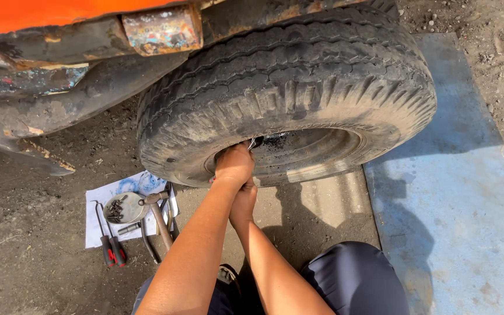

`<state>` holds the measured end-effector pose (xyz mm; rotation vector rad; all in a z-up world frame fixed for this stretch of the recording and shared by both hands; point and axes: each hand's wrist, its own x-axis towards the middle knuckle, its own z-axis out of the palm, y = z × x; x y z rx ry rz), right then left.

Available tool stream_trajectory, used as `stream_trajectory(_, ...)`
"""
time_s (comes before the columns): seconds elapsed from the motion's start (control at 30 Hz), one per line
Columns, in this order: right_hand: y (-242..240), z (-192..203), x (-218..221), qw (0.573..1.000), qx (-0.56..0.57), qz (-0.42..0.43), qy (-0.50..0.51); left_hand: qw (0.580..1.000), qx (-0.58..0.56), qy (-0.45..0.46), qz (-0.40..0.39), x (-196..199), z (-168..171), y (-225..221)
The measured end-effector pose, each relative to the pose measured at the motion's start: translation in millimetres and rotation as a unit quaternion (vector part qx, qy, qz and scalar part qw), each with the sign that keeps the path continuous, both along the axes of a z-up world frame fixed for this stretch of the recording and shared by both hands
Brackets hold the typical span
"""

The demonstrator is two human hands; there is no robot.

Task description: Repairing the wheel hub assembly of a truck using hand tools

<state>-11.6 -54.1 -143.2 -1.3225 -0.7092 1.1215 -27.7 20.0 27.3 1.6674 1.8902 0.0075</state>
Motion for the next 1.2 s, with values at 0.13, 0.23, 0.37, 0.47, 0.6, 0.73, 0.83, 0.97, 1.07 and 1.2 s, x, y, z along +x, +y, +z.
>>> stream_trajectory(0.13, 10, 23, -13, 1.0, -0.011, 0.017, -0.007, 1.0, -0.012, 0.002, -0.006, -8, 22, -16)
stream_trajectory(0.23, 20, 43, -17, 0.999, -0.027, 0.039, -0.013, 0.999, -0.03, 0.032, -0.011, -15, 17, -17)
stream_trajectory(0.37, -2, 56, -2, 0.996, -0.054, 0.061, -0.032, 1.0, -0.008, -0.015, 0.007, -18, 0, -16)
stream_trajectory(0.47, -12, 64, 22, 0.993, -0.074, 0.071, -0.055, 0.998, 0.007, -0.056, 0.024, -8, -21, -15)
stream_trajectory(0.6, -1, 75, 49, 0.988, -0.084, 0.09, -0.093, 0.991, 0.04, -0.112, 0.059, 15, -27, -9)
stream_trajectory(0.73, -4, 79, 65, 0.99, -0.081, 0.085, -0.079, 0.989, 0.055, -0.121, 0.064, 22, -52, 6)
stream_trajectory(0.83, -10, 93, 72, 0.99, -0.094, 0.092, -0.054, 0.989, 0.051, -0.115, 0.072, 23, -56, 6)
stream_trajectory(0.97, -11, 100, 75, 0.989, -0.092, 0.099, -0.065, 0.989, 0.078, -0.107, 0.072, 20, -81, 15)
stream_trajectory(1.07, -10, 99, 76, 0.985, -0.089, 0.109, -0.102, 0.987, 0.088, -0.108, 0.079, 15, -95, 21)
stream_trajectory(1.2, -18, 128, 79, 0.976, -0.097, 0.117, -0.153, 0.984, 0.099, -0.125, 0.082, 18, -90, 19)
